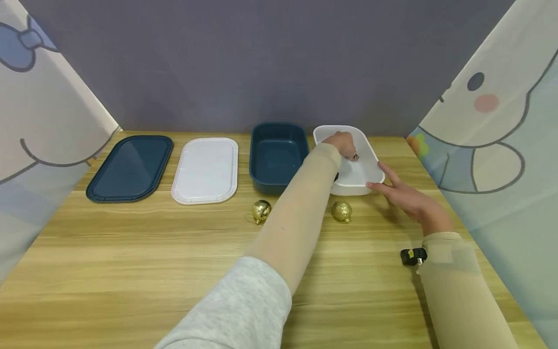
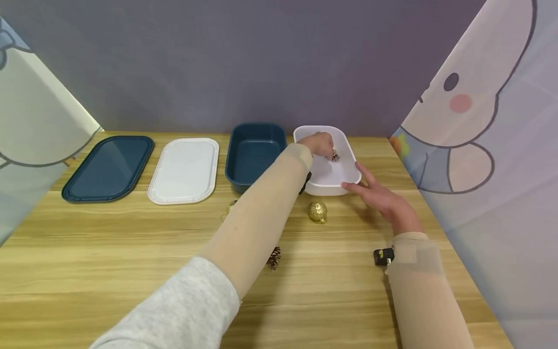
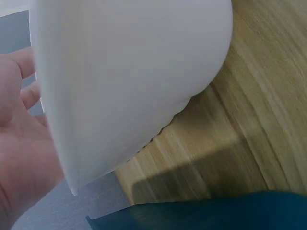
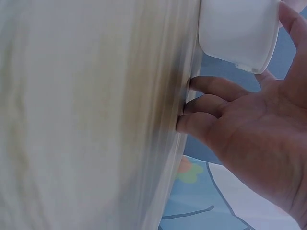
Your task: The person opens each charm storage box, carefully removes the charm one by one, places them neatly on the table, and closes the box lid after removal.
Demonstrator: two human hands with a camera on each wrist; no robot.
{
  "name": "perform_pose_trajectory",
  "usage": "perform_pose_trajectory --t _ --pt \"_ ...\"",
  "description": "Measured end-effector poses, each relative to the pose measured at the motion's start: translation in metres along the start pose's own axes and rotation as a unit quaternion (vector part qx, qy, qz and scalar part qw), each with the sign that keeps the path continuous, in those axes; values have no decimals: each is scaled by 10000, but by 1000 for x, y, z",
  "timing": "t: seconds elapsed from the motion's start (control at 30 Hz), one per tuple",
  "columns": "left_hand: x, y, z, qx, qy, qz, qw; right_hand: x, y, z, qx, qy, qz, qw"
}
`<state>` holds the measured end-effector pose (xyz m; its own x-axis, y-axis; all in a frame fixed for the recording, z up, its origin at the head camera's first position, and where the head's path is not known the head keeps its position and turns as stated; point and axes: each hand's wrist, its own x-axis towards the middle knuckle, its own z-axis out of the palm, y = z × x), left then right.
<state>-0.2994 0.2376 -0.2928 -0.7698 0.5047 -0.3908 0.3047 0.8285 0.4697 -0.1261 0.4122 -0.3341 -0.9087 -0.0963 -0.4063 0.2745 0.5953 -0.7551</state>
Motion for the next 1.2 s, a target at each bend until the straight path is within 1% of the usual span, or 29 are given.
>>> perform_pose_trajectory --t 0.17,0.27,0.4,0.53,0.67,0.87,1.0,1.1,1.2 --pt "4 -5 1 -8 63 242 9997 2 -1 0 9 0 26 10000" --pt "7 -6 2 -103 46 314 9994 3 -1 1 -3 -11 17 10000" --pt "9 -6 6 -287 -82 260 9992 4 0 2 6 -36 20 10000" --pt "10 -5 10 -340 -209 273 9988 6 -1 2 -18 -37 57 10000" --pt "13 -5 13 -462 -209 327 9982 7 -2 0 -40 -23 96 9999" --pt "17 -5 18 -306 -332 637 9969 8 -1 1 9 -8 127 9999" --pt "12 -2 15 -496 -312 639 9962 8 0 2 34 -4 131 9999" --pt "2 -1 7 -909 -324 651 9932 8 0 2 28 -9 136 9999" --pt "-10 -2 -5 -1273 -408 802 9878 8 -1 1 -14 -29 150 9999"
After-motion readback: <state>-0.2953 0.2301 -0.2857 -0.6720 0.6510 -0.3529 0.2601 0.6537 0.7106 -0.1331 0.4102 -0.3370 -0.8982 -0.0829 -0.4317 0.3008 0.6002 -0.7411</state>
